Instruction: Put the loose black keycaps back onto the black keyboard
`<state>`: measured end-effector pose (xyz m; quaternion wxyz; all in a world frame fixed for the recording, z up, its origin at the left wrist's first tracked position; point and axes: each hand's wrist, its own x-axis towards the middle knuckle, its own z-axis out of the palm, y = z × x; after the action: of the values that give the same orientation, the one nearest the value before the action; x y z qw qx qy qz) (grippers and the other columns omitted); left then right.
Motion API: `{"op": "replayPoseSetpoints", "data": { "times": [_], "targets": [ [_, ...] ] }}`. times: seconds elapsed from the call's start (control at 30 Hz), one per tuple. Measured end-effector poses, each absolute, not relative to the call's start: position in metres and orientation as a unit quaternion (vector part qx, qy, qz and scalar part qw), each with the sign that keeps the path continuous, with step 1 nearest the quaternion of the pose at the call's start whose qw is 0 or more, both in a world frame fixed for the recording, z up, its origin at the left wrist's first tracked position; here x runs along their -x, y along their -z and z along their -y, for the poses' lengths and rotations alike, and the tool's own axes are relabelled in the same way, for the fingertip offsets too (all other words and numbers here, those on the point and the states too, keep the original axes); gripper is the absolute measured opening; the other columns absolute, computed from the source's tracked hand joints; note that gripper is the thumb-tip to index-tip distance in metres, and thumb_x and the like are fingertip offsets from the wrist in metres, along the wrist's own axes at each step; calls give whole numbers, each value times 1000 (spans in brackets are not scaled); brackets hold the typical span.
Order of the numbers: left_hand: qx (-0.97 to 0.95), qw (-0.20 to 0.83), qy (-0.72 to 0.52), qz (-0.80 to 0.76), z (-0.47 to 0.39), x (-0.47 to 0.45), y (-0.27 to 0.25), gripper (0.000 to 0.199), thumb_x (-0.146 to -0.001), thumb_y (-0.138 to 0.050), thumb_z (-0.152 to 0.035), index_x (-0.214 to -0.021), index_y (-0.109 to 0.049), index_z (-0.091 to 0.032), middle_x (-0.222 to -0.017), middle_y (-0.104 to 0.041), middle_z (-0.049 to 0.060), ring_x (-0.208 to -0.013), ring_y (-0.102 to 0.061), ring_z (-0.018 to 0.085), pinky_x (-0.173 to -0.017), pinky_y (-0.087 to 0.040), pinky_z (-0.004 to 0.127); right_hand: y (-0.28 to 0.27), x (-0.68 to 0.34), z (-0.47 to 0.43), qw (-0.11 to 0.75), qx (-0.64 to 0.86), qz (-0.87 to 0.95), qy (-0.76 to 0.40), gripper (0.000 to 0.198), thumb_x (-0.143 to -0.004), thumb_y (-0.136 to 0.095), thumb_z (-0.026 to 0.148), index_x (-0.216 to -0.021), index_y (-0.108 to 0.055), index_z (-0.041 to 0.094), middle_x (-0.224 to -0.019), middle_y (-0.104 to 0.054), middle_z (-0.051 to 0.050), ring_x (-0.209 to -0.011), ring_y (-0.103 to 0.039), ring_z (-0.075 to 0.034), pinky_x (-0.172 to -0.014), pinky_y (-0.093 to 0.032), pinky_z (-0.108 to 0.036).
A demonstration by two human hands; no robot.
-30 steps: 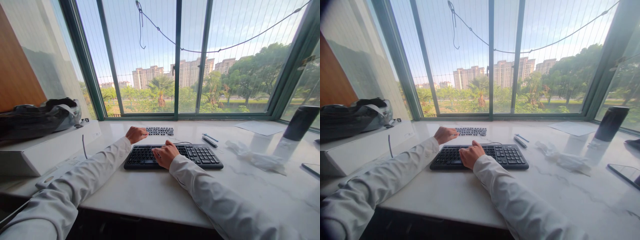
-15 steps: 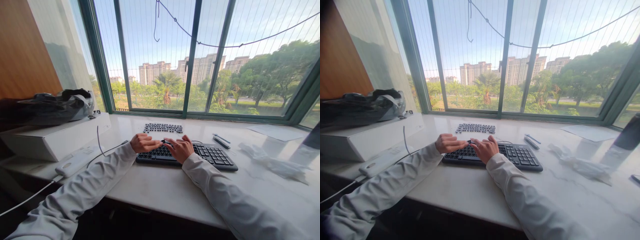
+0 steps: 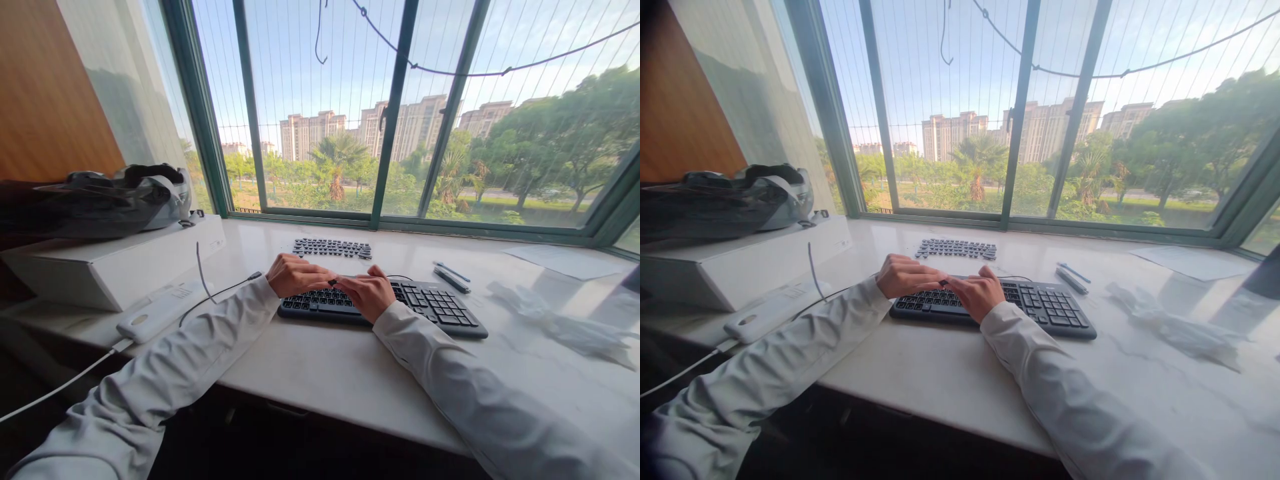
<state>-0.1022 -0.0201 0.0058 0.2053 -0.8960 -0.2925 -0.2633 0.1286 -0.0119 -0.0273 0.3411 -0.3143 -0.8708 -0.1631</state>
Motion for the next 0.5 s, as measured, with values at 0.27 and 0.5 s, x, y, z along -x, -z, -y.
{"op": "replayPoseSetpoints", "data": {
  "times": [0.27, 0.5],
  "targets": [
    [898, 141, 287, 302, 12, 98, 5, 33, -83, -54, -46, -109, -66, -31, -99, -70, -1, -84, -68, 13, -67, -50, 18, 34, -121, 11, 391, 367, 842, 52, 32, -87, -47, 49, -93, -72, 29, -61, -68, 2, -53, -52, -10, -74, -29, -29],
    [904, 81, 297, 298, 15, 96, 1, 27, -83, -56, -43, -100, -70, -30, -100, -70, -4, -90, -66, 13, -77, -51, 18, 31, -117, 11, 416, 396, 817, -43, 32, -84, -50, 51, -83, -74, 28, -52, -61, 4, -51, -51, -10, -73, -33, -29]
  ]
}}
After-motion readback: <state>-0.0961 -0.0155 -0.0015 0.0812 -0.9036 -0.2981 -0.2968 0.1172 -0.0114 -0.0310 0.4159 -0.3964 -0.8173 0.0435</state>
